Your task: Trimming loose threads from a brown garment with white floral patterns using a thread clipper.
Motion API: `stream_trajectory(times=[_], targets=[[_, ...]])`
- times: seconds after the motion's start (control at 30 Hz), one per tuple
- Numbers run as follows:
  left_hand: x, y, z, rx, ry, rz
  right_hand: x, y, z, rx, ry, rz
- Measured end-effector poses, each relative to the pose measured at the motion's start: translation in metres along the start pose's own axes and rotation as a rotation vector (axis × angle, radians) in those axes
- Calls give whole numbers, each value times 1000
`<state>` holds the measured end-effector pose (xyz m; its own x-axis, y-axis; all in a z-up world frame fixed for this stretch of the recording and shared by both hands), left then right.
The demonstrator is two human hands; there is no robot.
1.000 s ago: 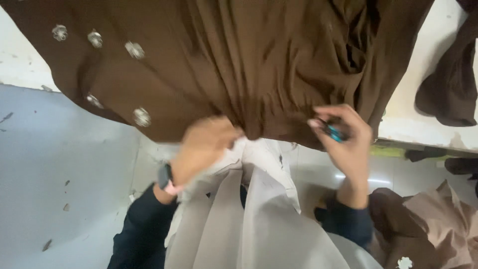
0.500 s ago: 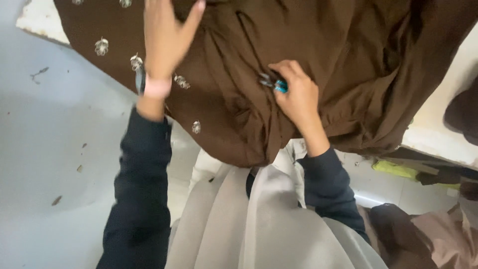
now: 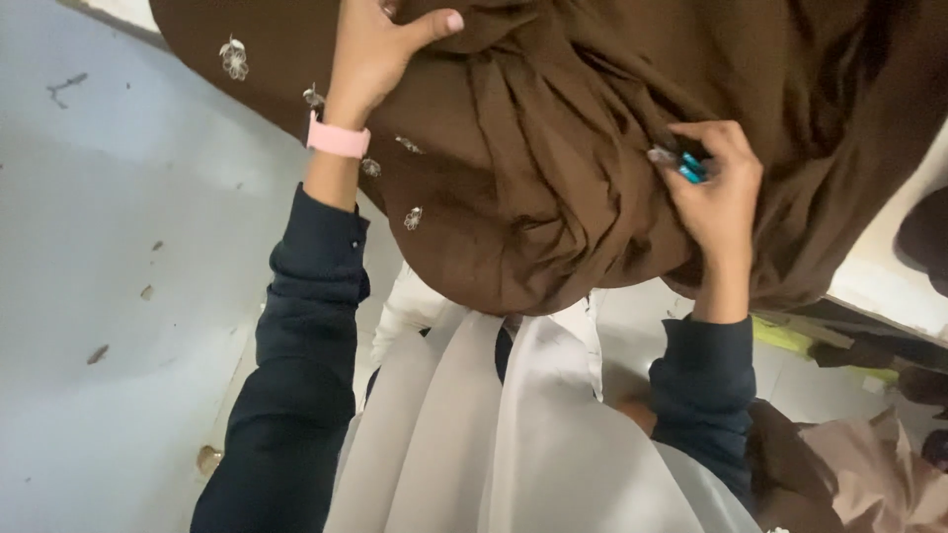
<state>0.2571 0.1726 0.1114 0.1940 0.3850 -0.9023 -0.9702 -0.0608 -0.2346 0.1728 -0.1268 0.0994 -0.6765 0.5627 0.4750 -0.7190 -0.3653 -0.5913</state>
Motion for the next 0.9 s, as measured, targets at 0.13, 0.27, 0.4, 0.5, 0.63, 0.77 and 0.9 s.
stream_trajectory(times=[0.13, 0.27, 0.4, 0.5, 0.63, 0.77, 0.9], targets=[[-25, 39, -19, 205, 447, 60, 3, 0, 7, -129, -163, -136], [-52, 79, -37, 242, 417, 254, 37, -7, 15, -280, -261, -118], [-53, 97, -59, 279, 521, 345, 72, -15, 13, -299, -285, -146], [-53, 107, -78, 353, 840, 395, 90, -18, 9, -250, -191, -78], [-60, 114, -81, 287, 665, 325, 93, -17, 3, -278, -260, -147], [-75, 132, -92, 166, 287, -87, 59, -5, -24, -298, -546, -329], [-80, 142, -78, 38, 43, -375, 32, 11, -30, -290, -508, -368]])
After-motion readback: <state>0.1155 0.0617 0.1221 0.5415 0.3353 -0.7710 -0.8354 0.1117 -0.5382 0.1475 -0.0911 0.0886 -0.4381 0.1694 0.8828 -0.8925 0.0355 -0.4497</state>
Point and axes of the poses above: each hand's wrist, its own y-axis away from the middle knuckle, its own z-axis out of the back of the hand, x = y × z, the point moved 10 cm from there along -y, towards the middle knuckle, and after that the axes turned 15 degrees about z, right-handed, at the moved point
